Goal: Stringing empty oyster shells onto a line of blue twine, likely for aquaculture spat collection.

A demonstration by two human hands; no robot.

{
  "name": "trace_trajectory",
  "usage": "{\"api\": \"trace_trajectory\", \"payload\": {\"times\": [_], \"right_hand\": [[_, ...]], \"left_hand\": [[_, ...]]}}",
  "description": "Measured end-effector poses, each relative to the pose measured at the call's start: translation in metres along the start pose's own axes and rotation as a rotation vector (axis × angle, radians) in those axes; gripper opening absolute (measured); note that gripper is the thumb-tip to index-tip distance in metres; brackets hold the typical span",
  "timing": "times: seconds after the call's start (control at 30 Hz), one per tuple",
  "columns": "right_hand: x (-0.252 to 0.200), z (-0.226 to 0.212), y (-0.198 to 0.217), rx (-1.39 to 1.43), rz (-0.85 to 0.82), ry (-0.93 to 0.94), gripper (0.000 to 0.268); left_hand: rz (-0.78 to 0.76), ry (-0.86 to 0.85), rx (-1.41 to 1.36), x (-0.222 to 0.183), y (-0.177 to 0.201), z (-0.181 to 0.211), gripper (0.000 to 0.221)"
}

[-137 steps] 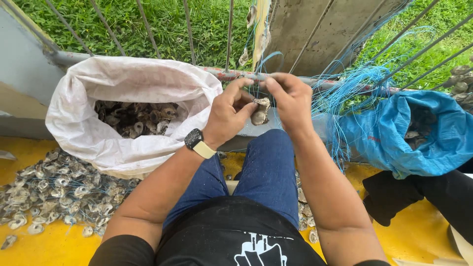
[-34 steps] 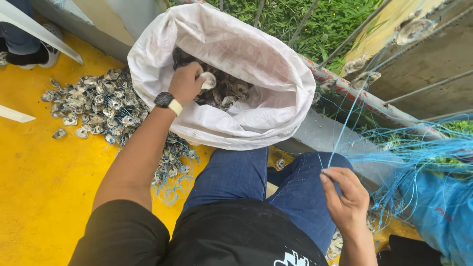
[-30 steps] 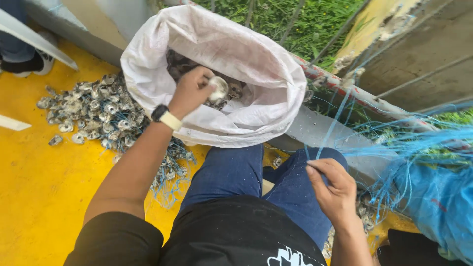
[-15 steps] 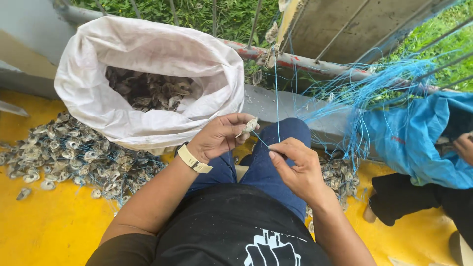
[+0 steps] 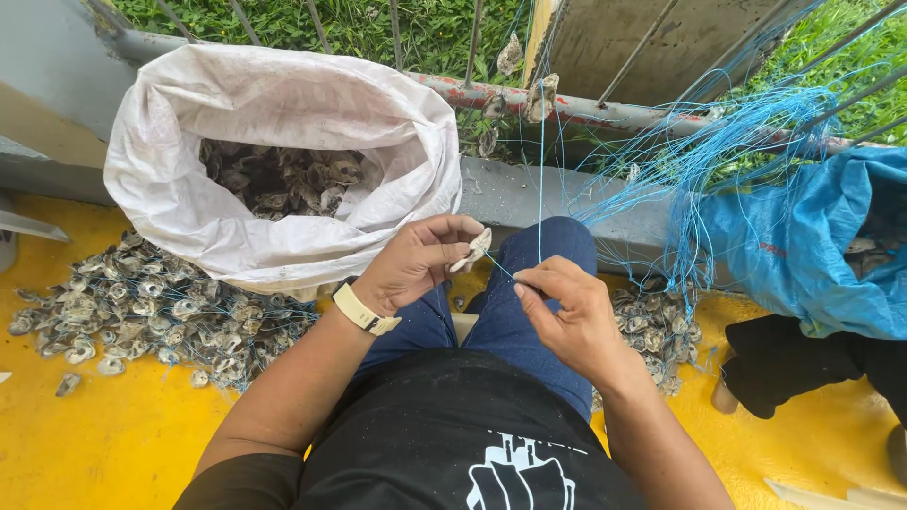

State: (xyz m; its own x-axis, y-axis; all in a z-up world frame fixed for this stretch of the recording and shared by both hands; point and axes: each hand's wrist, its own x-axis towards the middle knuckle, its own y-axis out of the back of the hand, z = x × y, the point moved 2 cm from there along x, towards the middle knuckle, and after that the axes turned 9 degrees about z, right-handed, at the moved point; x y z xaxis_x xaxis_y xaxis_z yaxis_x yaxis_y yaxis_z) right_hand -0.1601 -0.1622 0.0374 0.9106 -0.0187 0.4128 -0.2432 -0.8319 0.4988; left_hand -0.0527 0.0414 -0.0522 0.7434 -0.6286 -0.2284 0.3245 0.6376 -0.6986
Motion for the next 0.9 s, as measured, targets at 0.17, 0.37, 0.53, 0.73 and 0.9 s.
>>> {"api": "trace_trajectory", "payload": {"times": [0.17, 0.37, 0.53, 0.73, 0.9], "right_hand": [[0.0, 0.003, -0.004, -0.034, 0.005, 0.002, 0.013], [-0.002, 0.012, -0.014, -0.027, -0.01, 0.004, 0.028], [-0.007, 0.017, -0.015, 0.05, -0.09, -0.078, 0.037], [-0.001, 0.002, -0.017, 0.045, -0.025, 0.096, 0.037], [-0.003, 0.004, -0.022, -0.071, 0.025, 0.119, 0.021]], "left_hand": [[0.018, -0.059, 0.056, -0.001, -0.008, -0.005, 0.03], [0.11, -0.266, 0.652, -0.013, -0.031, -0.004, 0.038], [0.024, -0.964, 1.145, -0.027, -0.048, 0.014, 0.043], [0.001, -0.752, 1.17, -0.024, -0.046, 0.009, 0.049], [-0.026, -0.647, 1.026, -0.026, -0.049, -0.001, 0.065]]}}
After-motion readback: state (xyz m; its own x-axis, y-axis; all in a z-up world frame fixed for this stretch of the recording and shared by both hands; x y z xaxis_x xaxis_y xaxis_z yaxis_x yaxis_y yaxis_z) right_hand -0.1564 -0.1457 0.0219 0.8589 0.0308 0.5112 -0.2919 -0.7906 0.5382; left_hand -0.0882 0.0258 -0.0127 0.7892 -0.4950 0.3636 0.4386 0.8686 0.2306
